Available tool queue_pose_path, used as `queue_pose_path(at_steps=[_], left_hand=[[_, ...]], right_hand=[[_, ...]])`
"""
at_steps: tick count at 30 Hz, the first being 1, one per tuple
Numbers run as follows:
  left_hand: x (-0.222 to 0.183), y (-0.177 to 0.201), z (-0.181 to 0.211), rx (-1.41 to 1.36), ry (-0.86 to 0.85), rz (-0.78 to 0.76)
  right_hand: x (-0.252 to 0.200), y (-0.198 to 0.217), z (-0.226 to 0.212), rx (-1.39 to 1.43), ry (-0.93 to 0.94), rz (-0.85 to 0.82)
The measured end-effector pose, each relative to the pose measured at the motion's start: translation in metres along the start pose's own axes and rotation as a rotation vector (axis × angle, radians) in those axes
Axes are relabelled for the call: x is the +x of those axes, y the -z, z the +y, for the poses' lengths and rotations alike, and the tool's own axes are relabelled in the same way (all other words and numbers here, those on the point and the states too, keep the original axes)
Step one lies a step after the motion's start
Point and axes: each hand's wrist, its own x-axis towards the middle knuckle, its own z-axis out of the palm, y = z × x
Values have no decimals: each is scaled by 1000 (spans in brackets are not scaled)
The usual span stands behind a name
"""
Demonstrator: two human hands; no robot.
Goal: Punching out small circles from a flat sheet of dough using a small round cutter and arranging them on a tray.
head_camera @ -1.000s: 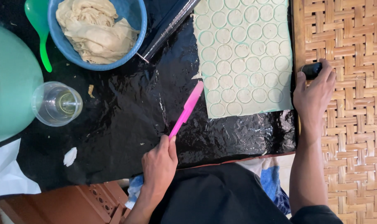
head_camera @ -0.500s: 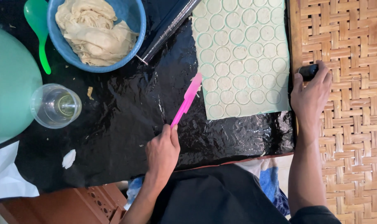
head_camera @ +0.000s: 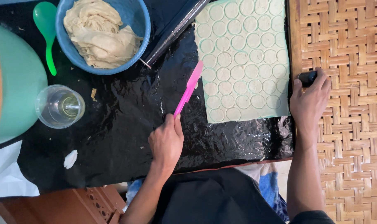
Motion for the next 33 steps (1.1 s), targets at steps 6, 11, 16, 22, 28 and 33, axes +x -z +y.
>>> queue_pose_path(at_steps=[6,11,16,22,28,33], left_hand=[[12,0,1,8,-54,25],[16,6,-1,61,12,28],[17,1,1,36,20,38],[35,-7,15,21,-4,60],[44,-9,17,70,2,59],[43,-10,10,109,54,76]], right_hand=[[-1,-1,2,3,15,10],[0,0,-2,-9,-7,3],[0,-1,-2,-35,-8,1],[0,0,-3,-29,18,22],[0,0,-3,-34,10,11],[0,1,-4,-21,26,15]])
